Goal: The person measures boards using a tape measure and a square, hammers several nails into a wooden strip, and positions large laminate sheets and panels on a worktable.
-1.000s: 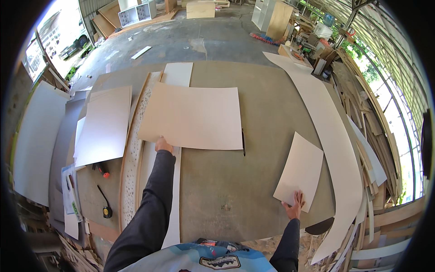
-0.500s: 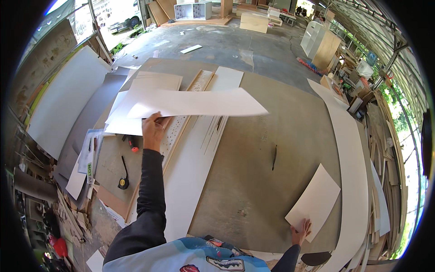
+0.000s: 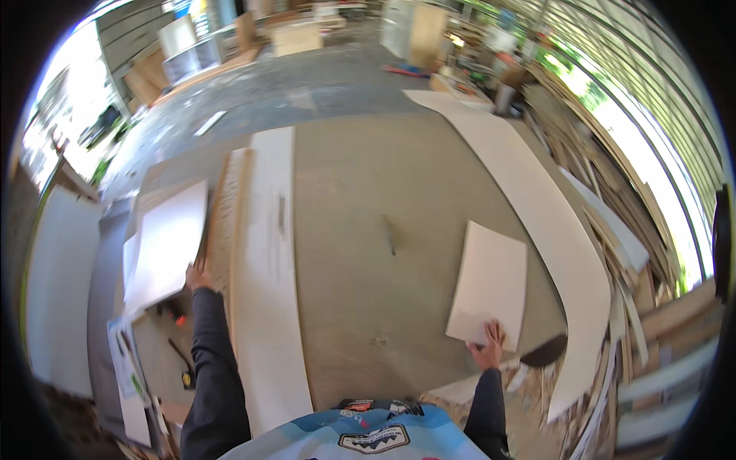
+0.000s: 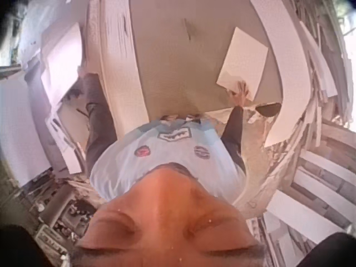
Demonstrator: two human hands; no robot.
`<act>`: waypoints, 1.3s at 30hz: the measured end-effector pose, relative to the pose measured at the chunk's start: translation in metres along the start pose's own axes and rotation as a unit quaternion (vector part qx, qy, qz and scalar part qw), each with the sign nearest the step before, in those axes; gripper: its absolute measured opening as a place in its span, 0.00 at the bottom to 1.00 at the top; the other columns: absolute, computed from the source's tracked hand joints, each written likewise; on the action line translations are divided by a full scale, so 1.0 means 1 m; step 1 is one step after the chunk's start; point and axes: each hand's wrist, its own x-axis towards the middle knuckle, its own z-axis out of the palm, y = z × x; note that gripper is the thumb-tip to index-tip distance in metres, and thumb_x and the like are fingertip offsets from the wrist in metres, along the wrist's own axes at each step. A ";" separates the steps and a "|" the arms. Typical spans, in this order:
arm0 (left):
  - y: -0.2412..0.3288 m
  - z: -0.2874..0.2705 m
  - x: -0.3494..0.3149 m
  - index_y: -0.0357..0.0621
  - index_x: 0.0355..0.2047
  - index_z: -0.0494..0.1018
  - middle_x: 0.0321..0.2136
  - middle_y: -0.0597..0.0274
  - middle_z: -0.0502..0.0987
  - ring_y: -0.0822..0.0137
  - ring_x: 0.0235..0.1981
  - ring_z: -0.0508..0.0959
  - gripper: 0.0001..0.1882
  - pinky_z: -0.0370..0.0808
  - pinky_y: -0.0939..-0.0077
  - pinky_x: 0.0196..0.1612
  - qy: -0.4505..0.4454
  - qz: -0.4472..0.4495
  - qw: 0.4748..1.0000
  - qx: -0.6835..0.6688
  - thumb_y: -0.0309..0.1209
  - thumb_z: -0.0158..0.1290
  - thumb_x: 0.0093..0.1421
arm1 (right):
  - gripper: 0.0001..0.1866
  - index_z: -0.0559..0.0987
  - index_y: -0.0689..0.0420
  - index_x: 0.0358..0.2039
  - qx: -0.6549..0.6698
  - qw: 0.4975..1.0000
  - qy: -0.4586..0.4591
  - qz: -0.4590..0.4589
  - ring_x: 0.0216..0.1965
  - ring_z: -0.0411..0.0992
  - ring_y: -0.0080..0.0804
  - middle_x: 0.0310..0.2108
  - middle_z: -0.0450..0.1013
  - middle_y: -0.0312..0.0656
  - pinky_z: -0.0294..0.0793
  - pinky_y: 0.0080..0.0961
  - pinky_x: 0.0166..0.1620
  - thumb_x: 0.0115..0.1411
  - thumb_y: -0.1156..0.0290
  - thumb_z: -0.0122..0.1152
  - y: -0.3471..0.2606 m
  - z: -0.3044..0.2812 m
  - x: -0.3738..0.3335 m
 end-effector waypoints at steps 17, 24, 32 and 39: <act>-0.145 -0.013 -0.434 0.39 0.47 0.68 0.41 0.51 0.78 0.56 0.37 0.81 0.14 0.79 0.63 0.41 -0.287 -0.348 0.841 0.298 0.34 0.48 0.65 | 0.31 0.74 0.62 0.48 0.040 0.942 0.107 0.317 0.47 0.72 0.50 0.42 0.74 0.52 0.70 0.42 0.51 0.45 0.61 0.71 0.032 -0.033 -0.024; -0.199 -0.022 -0.585 0.41 0.56 0.65 0.38 0.60 0.78 0.64 0.41 0.77 0.25 0.75 0.67 0.44 -0.362 -0.332 0.762 0.421 0.40 0.54 0.63 | 0.16 0.76 0.56 0.46 0.498 0.850 0.025 0.170 0.36 0.69 0.18 0.35 0.74 0.31 0.69 0.21 0.33 0.57 0.68 0.62 0.065 -0.033 -0.044; -0.236 -0.036 -0.711 0.38 0.58 0.66 0.37 0.65 0.77 0.73 0.38 0.74 0.30 0.72 0.76 0.40 -0.372 -0.323 0.758 0.427 0.43 0.57 0.61 | 0.18 0.75 0.58 0.49 0.636 0.765 -0.005 0.099 0.32 0.71 0.19 0.35 0.75 0.32 0.71 0.19 0.31 0.60 0.69 0.62 0.123 -0.125 -0.109; -0.204 -0.087 -0.812 0.36 0.56 0.68 0.42 0.60 0.78 0.70 0.41 0.77 0.22 0.75 0.73 0.44 -0.420 -0.416 0.761 0.267 0.28 0.55 0.61 | 0.23 0.73 0.57 0.53 0.658 0.738 -0.088 0.123 0.39 0.72 0.21 0.41 0.74 0.32 0.72 0.17 0.35 0.56 0.73 0.64 0.225 -0.185 -0.172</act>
